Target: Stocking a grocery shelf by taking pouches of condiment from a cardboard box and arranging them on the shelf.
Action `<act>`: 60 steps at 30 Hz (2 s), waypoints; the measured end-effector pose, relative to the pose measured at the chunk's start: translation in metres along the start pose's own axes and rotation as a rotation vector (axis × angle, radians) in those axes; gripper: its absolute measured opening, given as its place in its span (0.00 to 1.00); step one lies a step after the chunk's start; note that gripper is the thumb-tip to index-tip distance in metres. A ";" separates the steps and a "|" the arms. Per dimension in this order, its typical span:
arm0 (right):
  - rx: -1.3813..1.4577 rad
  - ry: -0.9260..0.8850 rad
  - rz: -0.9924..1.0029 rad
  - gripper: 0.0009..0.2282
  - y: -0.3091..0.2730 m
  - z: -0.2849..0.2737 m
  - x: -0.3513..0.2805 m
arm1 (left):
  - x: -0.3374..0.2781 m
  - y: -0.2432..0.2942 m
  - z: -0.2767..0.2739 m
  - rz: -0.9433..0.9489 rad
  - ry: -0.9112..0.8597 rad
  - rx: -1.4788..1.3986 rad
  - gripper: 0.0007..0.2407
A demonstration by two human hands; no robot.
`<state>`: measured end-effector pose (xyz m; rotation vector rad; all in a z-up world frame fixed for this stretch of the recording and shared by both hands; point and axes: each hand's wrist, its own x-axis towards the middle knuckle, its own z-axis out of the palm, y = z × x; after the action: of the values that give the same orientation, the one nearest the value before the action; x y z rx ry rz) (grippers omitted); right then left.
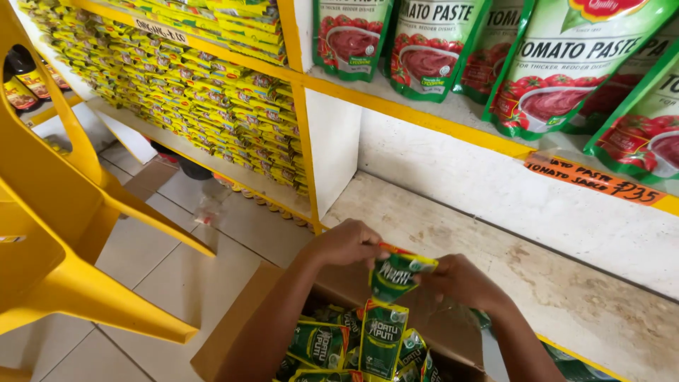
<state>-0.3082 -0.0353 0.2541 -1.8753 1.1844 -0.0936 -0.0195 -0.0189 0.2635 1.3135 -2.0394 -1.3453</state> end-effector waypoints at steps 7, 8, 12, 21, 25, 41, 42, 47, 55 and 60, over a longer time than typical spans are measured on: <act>0.370 0.449 -0.257 0.08 0.020 -0.015 0.039 | 0.033 0.022 -0.004 0.195 0.473 -0.015 0.13; 0.359 0.458 -0.257 0.08 0.026 -0.015 0.048 | 0.038 0.022 -0.003 0.208 0.473 -0.020 0.13; 0.667 0.587 -0.243 0.06 0.038 -0.011 0.076 | 0.055 0.012 0.000 0.156 0.634 -0.047 0.13; 0.681 0.617 -0.182 0.08 0.039 -0.002 0.101 | 0.081 -0.027 0.012 0.164 0.773 -0.085 0.10; 0.525 0.563 -0.138 0.14 0.060 0.008 0.113 | 0.093 -0.051 0.017 0.199 0.786 -0.163 0.12; 0.724 0.601 -0.048 0.19 0.032 0.049 0.162 | 0.122 -0.118 0.024 -0.018 0.659 -0.216 0.15; 0.718 0.595 -0.024 0.19 0.023 0.046 0.167 | 0.120 -0.114 0.018 -0.024 0.668 -0.235 0.14; 0.743 0.584 -0.036 0.19 0.014 0.041 0.215 | 0.128 -0.116 -0.005 -0.015 0.728 -0.303 0.14; 0.781 0.614 -0.014 0.18 0.000 0.036 0.280 | 0.141 -0.130 -0.031 0.012 0.874 -0.294 0.27; 0.807 0.606 -0.027 0.20 0.000 0.035 0.302 | 0.176 -0.171 -0.024 0.128 0.979 -0.256 0.30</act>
<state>-0.1276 -0.2413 0.1220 -1.1528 1.2415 -1.0529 -0.0049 -0.1996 0.0961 1.3140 -1.2025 -0.6422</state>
